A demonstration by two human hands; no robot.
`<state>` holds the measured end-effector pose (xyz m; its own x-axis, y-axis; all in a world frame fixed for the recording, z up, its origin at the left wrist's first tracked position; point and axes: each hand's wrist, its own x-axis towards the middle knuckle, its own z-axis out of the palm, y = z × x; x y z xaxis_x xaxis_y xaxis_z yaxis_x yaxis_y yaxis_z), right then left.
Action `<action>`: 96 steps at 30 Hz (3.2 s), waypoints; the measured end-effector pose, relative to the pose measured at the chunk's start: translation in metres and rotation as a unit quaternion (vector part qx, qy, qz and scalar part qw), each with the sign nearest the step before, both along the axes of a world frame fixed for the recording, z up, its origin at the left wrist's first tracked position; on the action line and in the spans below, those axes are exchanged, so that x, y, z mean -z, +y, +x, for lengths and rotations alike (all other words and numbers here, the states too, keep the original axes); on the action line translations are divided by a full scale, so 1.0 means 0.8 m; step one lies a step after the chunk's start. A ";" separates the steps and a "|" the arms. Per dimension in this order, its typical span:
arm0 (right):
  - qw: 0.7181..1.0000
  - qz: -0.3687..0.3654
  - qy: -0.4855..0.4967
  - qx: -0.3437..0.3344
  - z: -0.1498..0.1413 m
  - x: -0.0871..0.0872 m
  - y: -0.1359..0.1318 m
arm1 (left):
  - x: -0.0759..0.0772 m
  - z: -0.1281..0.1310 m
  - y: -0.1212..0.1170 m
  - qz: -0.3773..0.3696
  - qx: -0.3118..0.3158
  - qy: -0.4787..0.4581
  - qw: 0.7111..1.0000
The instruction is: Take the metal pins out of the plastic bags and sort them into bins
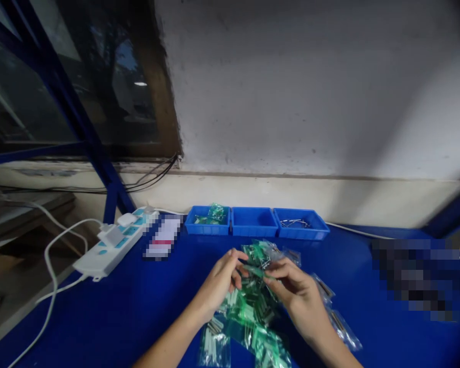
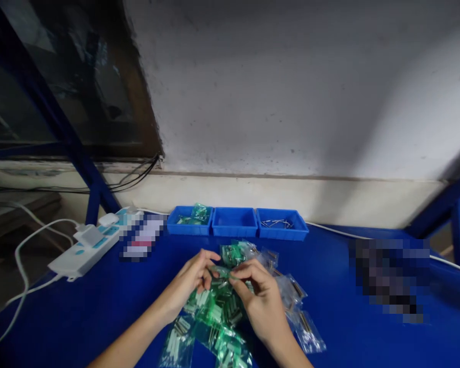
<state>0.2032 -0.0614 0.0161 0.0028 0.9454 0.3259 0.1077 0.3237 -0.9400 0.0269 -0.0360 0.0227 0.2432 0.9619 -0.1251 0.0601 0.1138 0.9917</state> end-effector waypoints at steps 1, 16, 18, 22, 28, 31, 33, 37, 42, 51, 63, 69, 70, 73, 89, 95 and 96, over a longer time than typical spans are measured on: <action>1.000 0.006 -0.027 -0.006 0.002 0.001 0.000 | -0.001 0.000 0.000 -0.016 0.008 -0.010 1.000; 0.992 -0.093 -0.084 0.004 0.015 0.006 -0.003 | 0.003 -0.003 -0.006 0.156 -0.053 0.034 0.986; 0.982 -0.187 0.010 -0.034 0.010 0.007 -0.003 | 0.006 -0.002 -0.010 0.224 -0.064 0.078 0.969; 0.926 -0.285 0.226 -0.098 -0.001 0.008 -0.002 | 0.010 -0.001 -0.019 0.376 -0.031 0.150 0.914; 0.935 -0.254 0.240 -0.062 0.002 0.001 0.000 | 0.008 0.003 -0.020 0.443 -0.005 0.198 0.875; 0.950 -0.221 0.216 -0.045 0.003 0.000 -0.003 | 0.005 0.004 -0.022 0.443 -0.002 0.207 0.872; 0.950 -0.220 0.217 -0.036 0.004 0.001 -0.003 | 0.003 0.005 -0.025 0.430 0.003 0.215 0.877; 0.963 -0.219 0.153 -0.024 0.009 0.007 0.000 | 0.000 0.004 -0.025 0.315 -0.003 0.243 0.917; 0.995 -0.096 0.015 -0.006 0.015 0.013 0.001 | -0.002 0.002 -0.015 0.133 0.035 0.202 0.970; 0.985 0.062 -0.159 0.021 0.011 0.021 -0.006 | 0.006 0.004 -0.010 0.093 0.044 0.088 0.991; 0.965 -0.217 0.135 -0.060 0.012 0.009 0.000 | 0.020 -0.006 -0.004 0.390 -0.013 0.149 0.909; 0.941 -0.248 0.225 -0.051 0.011 0.007 0.005 | 0.021 -0.001 -0.012 0.453 0.031 0.162 0.876; 0.944 -0.248 0.213 -0.053 0.012 0.007 0.005 | 0.021 -0.001 -0.014 0.464 0.041 0.168 0.869; 0.955 -0.238 0.144 -0.099 0.013 0.005 0.002 | 0.021 0.000 -0.018 0.477 0.052 0.187 0.857; 0.986 0.081 -0.146 0.024 0.015 0.009 0.000 | -0.008 -0.003 -0.017 0.185 0.042 0.154 0.970; 0.946 0.138 -0.293 0.014 0.010 0.010 -0.011 | 0.005 -0.003 -0.006 0.104 0.037 0.099 0.989; 0.944 0.128 -0.304 0.010 0.008 0.010 -0.012 | 0.006 -0.004 -0.004 0.117 0.038 0.102 0.987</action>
<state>0.2095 -0.0709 0.0082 -0.2414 0.8375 0.4903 0.6110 0.5237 -0.5937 0.0239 -0.0390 0.0181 0.3081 0.9503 0.0451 0.2610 -0.1300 0.9565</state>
